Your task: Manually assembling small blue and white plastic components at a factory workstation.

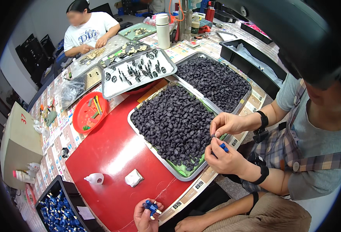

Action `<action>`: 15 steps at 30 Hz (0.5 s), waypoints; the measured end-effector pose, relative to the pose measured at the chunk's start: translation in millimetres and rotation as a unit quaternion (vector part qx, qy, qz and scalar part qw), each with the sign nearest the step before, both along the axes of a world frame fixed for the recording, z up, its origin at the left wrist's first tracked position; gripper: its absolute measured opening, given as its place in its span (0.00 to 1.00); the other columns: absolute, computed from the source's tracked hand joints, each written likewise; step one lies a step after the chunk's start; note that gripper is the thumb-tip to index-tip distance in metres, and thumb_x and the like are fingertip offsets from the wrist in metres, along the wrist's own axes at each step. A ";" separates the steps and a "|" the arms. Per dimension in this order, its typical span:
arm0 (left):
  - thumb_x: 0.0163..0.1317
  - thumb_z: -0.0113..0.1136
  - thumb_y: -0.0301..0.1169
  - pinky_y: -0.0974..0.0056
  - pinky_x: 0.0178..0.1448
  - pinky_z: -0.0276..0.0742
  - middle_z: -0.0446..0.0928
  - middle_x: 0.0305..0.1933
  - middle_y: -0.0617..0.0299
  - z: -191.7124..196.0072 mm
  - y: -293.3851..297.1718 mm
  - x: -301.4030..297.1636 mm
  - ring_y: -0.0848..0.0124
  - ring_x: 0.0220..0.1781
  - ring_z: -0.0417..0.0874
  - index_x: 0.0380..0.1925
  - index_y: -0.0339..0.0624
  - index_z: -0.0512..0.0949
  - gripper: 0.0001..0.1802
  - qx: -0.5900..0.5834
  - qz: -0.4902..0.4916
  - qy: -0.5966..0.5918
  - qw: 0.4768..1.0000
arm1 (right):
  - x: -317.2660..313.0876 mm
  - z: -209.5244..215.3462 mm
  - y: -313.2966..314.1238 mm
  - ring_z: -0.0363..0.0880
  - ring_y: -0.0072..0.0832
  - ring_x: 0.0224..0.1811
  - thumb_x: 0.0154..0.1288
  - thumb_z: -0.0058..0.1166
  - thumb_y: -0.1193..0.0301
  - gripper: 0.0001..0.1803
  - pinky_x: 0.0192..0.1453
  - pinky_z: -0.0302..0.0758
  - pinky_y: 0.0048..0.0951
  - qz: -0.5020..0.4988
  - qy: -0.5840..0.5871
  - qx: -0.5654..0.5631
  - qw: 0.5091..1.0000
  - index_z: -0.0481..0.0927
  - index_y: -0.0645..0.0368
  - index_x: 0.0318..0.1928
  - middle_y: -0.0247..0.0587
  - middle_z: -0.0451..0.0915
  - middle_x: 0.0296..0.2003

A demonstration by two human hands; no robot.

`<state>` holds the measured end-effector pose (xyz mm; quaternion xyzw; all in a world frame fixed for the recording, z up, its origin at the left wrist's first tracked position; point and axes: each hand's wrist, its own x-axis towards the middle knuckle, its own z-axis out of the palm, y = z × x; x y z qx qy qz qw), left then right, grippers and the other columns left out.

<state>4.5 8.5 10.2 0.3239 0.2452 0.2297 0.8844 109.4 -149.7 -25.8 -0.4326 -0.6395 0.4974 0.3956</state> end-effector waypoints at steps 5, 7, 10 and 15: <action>0.69 0.56 0.31 0.50 0.64 0.76 0.75 0.53 0.50 -0.2 -0.7 0.1 0.56 0.55 0.80 0.59 0.33 0.69 0.21 -0.001 0.006 0.000 1.000 | -0.5 -0.2 -0.3 0.82 0.44 0.35 0.58 0.52 0.75 0.09 0.38 0.78 0.41 0.006 -0.009 -0.012 1.000 0.84 0.60 0.36 0.47 0.83 0.31; 0.69 0.56 0.31 0.50 0.64 0.76 0.75 0.53 0.50 0.1 -1.0 0.2 0.56 0.55 0.80 0.59 0.33 0.69 0.21 -0.001 0.006 -0.002 1.000 | -0.7 -0.1 -0.5 0.82 0.44 0.35 0.58 0.52 0.74 0.09 0.39 0.78 0.41 0.007 -0.008 -0.016 1.000 0.84 0.60 0.36 0.47 0.83 0.31; 0.69 0.56 0.31 0.50 0.64 0.76 0.75 0.53 0.49 0.4 -1.1 0.5 0.56 0.55 0.80 0.58 0.33 0.69 0.21 0.000 0.008 -0.003 1.000 | -0.2 0.8 -0.5 0.83 0.44 0.35 0.58 0.52 0.74 0.09 0.39 0.78 0.41 0.006 -0.007 -0.019 1.000 0.84 0.60 0.36 0.47 0.83 0.31; 0.68 0.57 0.31 0.51 0.63 0.77 0.75 0.53 0.50 -0.6 -0.4 -0.2 0.56 0.55 0.81 0.58 0.34 0.70 0.21 -0.006 0.003 -0.010 1.000 | -0.9 0.6 0.0 0.82 0.44 0.35 0.58 0.52 0.74 0.09 0.38 0.78 0.42 0.007 -0.006 -0.016 1.000 0.84 0.60 0.36 0.48 0.83 0.30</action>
